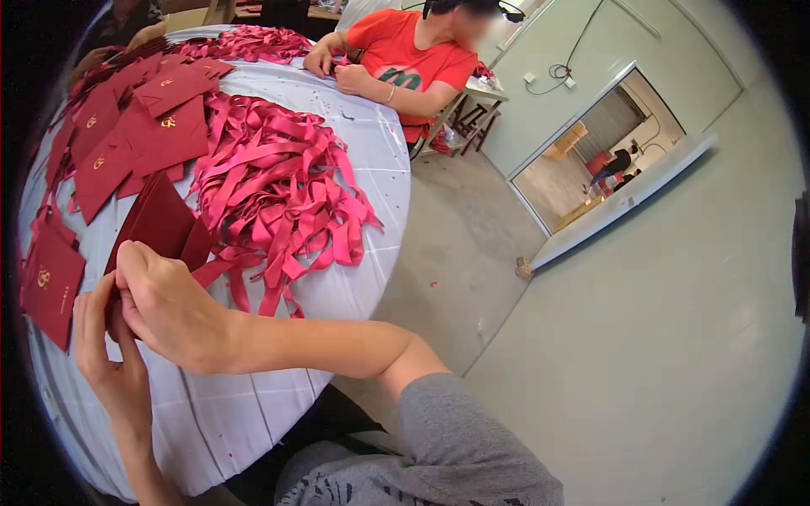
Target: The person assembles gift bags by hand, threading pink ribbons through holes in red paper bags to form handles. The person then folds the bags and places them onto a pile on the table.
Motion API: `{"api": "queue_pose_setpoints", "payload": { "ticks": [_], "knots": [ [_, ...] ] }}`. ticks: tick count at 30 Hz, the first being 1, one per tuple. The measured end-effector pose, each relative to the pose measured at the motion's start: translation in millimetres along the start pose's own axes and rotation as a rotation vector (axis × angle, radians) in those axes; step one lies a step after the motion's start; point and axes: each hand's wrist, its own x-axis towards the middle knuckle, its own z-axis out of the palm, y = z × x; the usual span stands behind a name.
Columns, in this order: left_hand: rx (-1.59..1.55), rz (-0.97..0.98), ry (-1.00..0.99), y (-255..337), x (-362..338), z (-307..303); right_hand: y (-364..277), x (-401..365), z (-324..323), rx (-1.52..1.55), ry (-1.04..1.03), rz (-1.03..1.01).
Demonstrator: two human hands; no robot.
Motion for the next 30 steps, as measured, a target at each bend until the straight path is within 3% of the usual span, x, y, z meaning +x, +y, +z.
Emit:
{"api": "queue_pose_setpoints", "payload": {
  "ticks": [7, 10, 12, 13, 15, 17, 19, 20, 22, 26, 30],
  "knots": [
    [0.105, 0.072, -0.087, -5.6, 7.2, -18.8, -11.0, 6.4, -13.3, 0.021, 0.005, -0.004],
    [0.180, 0.121, -0.111, -7.8, 5.3, -21.6, -10.8, 5.0, -16.0, -0.276, -0.014, -0.124],
    [0.129, 0.041, -0.180, -8.6, 3.5, -21.9, -14.6, 9.8, -17.3, -0.556, 0.019, -0.226],
    [0.129, 0.042, -0.180, -8.0, 1.7, -18.8, -18.2, 11.5, -20.1, -0.558, 0.019, -0.227],
    [-0.193, -0.232, -0.004, -6.6, -2.8, -8.7, -26.1, 16.9, -28.4, -0.723, -0.032, -0.224],
    [-0.128, -0.188, -0.029, -17.2, -7.0, -8.6, -16.8, 23.0, -25.4, -0.698, -0.042, -0.268],
    [-0.061, -0.145, -0.050, -21.0, -6.7, -12.1, -9.9, 32.4, -28.7, -0.582, -0.351, -0.259],
    [0.032, -0.052, -0.073, -21.0, -4.2, -15.0, -3.1, 39.4, -29.0, -0.547, -0.350, -0.291],
    [0.126, 0.034, -0.010, -16.5, -1.0, -13.6, -5.4, 64.7, -39.1, -0.360, -0.644, -0.101],
    [0.257, 0.072, 0.053, -11.1, 1.6, -14.0, -10.9, 89.7, -46.0, -0.304, -0.873, 0.142],
    [0.400, 0.166, 0.052, -9.8, 3.2, -16.4, 5.0, 100.3, -30.3, -0.343, -0.871, 0.126]
  ]
}}
